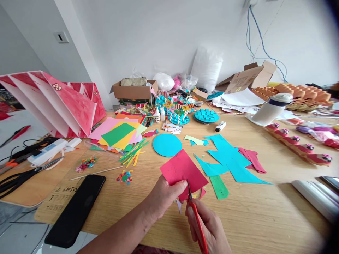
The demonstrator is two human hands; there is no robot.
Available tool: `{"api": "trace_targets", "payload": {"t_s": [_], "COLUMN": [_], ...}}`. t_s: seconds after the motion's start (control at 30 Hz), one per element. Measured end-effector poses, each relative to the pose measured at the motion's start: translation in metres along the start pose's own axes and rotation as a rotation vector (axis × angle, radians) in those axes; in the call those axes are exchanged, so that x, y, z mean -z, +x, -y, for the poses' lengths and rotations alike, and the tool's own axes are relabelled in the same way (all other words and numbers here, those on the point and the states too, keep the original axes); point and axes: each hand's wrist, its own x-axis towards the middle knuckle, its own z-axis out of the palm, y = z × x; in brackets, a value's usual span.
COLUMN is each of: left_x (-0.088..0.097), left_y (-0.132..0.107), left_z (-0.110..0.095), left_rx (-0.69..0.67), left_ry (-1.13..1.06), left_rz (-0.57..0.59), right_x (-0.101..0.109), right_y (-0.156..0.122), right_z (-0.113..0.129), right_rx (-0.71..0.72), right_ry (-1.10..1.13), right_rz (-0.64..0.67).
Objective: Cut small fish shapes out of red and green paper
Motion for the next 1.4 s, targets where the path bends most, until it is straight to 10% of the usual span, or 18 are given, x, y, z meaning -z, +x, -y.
{"api": "trace_targets", "payload": {"t_s": [1.4], "left_x": [0.015], "left_y": [0.001], "left_z": [0.003], "left_rx": [0.023], "left_ry": [0.004], "left_rz": [-0.058], "right_x": [-0.009], "right_y": [0.002], "right_z": [-0.006], "right_rx": [0.012], "right_ry": [-0.138], "right_rz": [0.068]}}
